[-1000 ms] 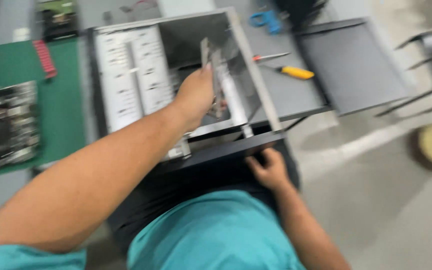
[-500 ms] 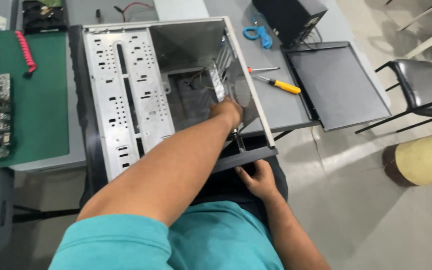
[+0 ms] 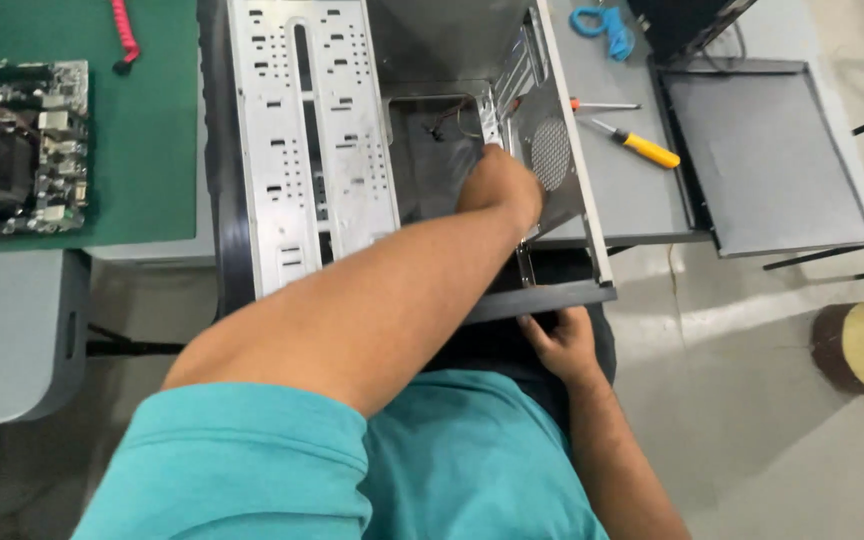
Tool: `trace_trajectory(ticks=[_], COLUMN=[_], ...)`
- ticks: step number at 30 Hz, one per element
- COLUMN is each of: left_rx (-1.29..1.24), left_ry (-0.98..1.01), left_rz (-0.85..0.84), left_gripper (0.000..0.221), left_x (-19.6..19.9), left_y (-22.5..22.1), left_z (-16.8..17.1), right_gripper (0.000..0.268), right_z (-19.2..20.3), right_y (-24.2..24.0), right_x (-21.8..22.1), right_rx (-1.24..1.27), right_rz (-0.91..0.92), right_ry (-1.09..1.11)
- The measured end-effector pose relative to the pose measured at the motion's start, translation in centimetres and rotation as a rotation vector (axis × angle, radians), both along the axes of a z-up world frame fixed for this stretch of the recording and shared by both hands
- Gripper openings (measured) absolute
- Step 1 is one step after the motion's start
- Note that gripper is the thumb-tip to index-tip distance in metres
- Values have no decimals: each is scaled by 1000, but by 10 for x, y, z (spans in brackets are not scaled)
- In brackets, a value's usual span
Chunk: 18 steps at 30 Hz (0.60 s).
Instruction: The person is routing internal power cables and then installing a motherboard into a desktop computer case.
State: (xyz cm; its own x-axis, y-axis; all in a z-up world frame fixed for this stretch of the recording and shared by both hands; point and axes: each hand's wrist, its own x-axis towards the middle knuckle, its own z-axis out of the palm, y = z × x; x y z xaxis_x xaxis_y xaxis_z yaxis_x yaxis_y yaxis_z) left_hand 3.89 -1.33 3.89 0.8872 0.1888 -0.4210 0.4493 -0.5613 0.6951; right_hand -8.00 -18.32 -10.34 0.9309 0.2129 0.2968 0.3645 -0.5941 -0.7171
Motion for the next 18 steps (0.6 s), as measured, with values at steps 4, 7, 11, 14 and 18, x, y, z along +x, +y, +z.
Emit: trace_trajectory(ticks=[4, 7, 11, 14, 18], left_rx=[149, 316, 30, 17, -40], left_ry=[-58, 126, 23, 14, 8], left_rz=[-59, -138, -261, -314, -416], left_gripper=[19, 30, 28, 31, 43], left_x=[19, -9, -19, -32, -53], left_y=[4, 9, 15, 23, 45], left_z=[-24, 10, -11, -5, 26], right_gripper=[12, 16, 28, 33, 61], right_z=[35, 44, 55, 71, 52], right_y=[29, 34, 41, 50, 30], right_x=[-1, -13, -28, -36, -26], right_rx=[96, 91, -28, 79, 549], right_rz=[144, 215, 331, 395, 528], right_ry=[-116, -154, -62, -67, 2])
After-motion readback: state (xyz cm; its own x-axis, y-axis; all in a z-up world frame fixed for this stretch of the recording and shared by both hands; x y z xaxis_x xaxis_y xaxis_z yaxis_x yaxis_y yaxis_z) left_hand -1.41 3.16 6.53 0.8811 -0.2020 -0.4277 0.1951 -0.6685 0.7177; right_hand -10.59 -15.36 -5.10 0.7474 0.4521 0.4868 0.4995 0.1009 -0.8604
